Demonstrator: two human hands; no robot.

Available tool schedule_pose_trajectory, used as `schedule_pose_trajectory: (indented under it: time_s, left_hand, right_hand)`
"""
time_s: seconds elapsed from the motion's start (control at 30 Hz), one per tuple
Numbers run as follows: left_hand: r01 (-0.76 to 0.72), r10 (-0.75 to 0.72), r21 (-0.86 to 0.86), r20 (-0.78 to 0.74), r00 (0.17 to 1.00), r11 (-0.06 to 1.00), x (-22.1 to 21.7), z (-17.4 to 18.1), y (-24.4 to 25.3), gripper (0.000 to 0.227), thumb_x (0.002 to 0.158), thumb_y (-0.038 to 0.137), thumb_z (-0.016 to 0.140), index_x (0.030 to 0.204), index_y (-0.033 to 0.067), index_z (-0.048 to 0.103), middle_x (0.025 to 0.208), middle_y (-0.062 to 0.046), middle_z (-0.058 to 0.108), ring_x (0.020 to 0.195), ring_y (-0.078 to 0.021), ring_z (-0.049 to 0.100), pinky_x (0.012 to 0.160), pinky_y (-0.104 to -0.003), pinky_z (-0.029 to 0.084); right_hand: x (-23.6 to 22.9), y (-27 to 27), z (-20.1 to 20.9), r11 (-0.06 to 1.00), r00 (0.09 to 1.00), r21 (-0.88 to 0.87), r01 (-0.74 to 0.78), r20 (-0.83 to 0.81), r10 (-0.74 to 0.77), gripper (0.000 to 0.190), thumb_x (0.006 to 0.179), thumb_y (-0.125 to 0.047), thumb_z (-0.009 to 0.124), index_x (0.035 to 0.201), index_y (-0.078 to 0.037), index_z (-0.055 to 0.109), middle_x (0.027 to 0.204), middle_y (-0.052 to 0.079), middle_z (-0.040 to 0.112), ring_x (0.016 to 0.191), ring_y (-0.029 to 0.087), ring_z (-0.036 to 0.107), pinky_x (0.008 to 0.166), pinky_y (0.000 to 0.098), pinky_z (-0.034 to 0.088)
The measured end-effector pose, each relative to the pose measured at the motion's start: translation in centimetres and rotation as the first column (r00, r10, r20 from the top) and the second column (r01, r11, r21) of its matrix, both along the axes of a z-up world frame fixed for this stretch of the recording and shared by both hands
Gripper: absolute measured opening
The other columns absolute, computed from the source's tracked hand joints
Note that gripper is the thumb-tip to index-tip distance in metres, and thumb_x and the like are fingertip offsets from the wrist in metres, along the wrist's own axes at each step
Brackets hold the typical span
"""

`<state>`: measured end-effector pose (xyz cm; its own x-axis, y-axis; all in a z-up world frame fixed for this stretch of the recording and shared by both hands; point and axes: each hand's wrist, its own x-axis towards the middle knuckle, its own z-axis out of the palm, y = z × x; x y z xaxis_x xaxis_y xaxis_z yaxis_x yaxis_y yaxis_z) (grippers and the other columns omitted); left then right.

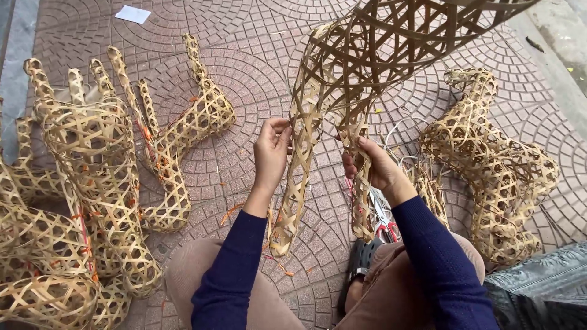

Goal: Assembling woven bamboo animal figures by tying sections together with plastic ties and cutting excess with scissors.

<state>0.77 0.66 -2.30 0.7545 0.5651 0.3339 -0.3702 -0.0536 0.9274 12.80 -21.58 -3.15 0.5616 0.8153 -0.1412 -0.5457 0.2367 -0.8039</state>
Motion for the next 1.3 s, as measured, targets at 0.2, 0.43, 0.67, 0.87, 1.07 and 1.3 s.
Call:
schedule_pose_trajectory:
  time_s: [0.2, 0.43, 0.67, 0.87, 1.07, 1.3]
  left_hand:
    - [-0.363, 0.447, 0.793, 0.129, 0.885, 0.490, 2.0, -5.9, 2.3, 0.018, 0.099, 0.003, 0.060, 0.117, 0.0042, 0.062, 0.105, -0.015, 0.067, 0.087, -0.0235, 0.071, 0.069, -0.027, 0.061]
    - [-0.202, 0.284, 0.503, -0.093, 0.954, 0.841, 0.7, -2.7, 1.9, 0.023, 0.092, -0.006, 0.059, 0.114, 0.0012, 0.063, 0.104, -0.016, 0.068, 0.096, -0.0272, 0.069, 0.084, -0.033, 0.057]
    - [0.124, -0.214, -0.249, -0.372, 0.903, 0.960, -2.2, 2.0, 2.1, 0.066, 0.100, 0.033, 0.058, 0.149, 0.0065, 0.023, 0.146, -0.037, 0.031, 0.125, -0.0418, 0.052, 0.097, -0.037, 0.048]
    - [0.183, -0.128, 0.134, -0.343, 0.931, 0.974, -1.3, 3.2, -1.7, 0.100, 0.088, 0.063, 0.066, 0.152, 0.0061, 0.013, 0.131, -0.042, 0.048, 0.120, -0.0554, 0.053, 0.093, -0.061, 0.050]
    - [0.169, -0.180, -0.063, -0.247, 0.952, 0.984, -0.4, 0.8, -0.4, 0.091, 0.096, 0.043, 0.064, 0.155, 0.0026, 0.007, 0.150, -0.044, 0.019, 0.129, -0.0544, 0.044, 0.075, -0.036, 0.063]
    - [0.138, -0.193, -0.204, -0.279, 0.941, 0.969, -3.9, 8.5, -4.0, 0.096, 0.090, 0.050, 0.064, 0.155, 0.0062, 0.010, 0.152, -0.042, 0.014, 0.134, -0.0584, 0.033, 0.099, -0.063, 0.049]
  right_hand:
    - [-0.2, 0.1, -0.2, 0.999, 0.996, 0.025, -0.045, 0.084, 0.043, 0.055, 0.092, -0.046, 0.061, 0.131, -0.008, 0.053, 0.074, 0.010, 0.054, 0.055, 0.019, 0.058, 0.055, 0.0360, 0.055]
    - [-1.1, 0.0, 0.0, 0.999, 0.996, 0.033, -0.027, 0.091, 0.024, 0.051, 0.093, -0.042, 0.060, 0.127, -0.004, 0.055, 0.071, 0.013, 0.055, 0.052, 0.021, 0.058, 0.052, 0.0366, 0.055]
    - [0.6, -0.2, 0.9, 0.978, 0.953, -0.031, 0.208, 0.231, -0.196, 0.041, 0.093, -0.038, 0.065, 0.117, -0.007, 0.053, 0.072, 0.018, 0.060, 0.053, 0.028, 0.064, 0.051, 0.0399, 0.057]
    - [0.6, 1.0, 0.2, 0.966, 0.930, -0.117, 0.231, 0.319, -0.184, 0.045, 0.094, -0.034, 0.068, 0.123, -0.005, 0.051, 0.074, 0.024, 0.064, 0.055, 0.032, 0.069, 0.045, 0.0401, 0.057]
    - [-2.0, -0.1, 1.7, 0.975, 0.969, -0.016, 0.223, 0.108, -0.220, 0.065, 0.096, -0.060, 0.045, 0.126, -0.002, 0.054, 0.104, 0.022, 0.069, 0.092, 0.026, 0.072, 0.080, 0.0391, 0.061]
    - [-7.8, 5.7, -6.3, 0.996, 0.977, -0.005, 0.087, 0.194, -0.085, 0.028, 0.089, -0.017, 0.071, 0.107, 0.004, 0.066, 0.089, 0.019, 0.071, 0.072, 0.023, 0.070, 0.058, 0.0276, 0.060]
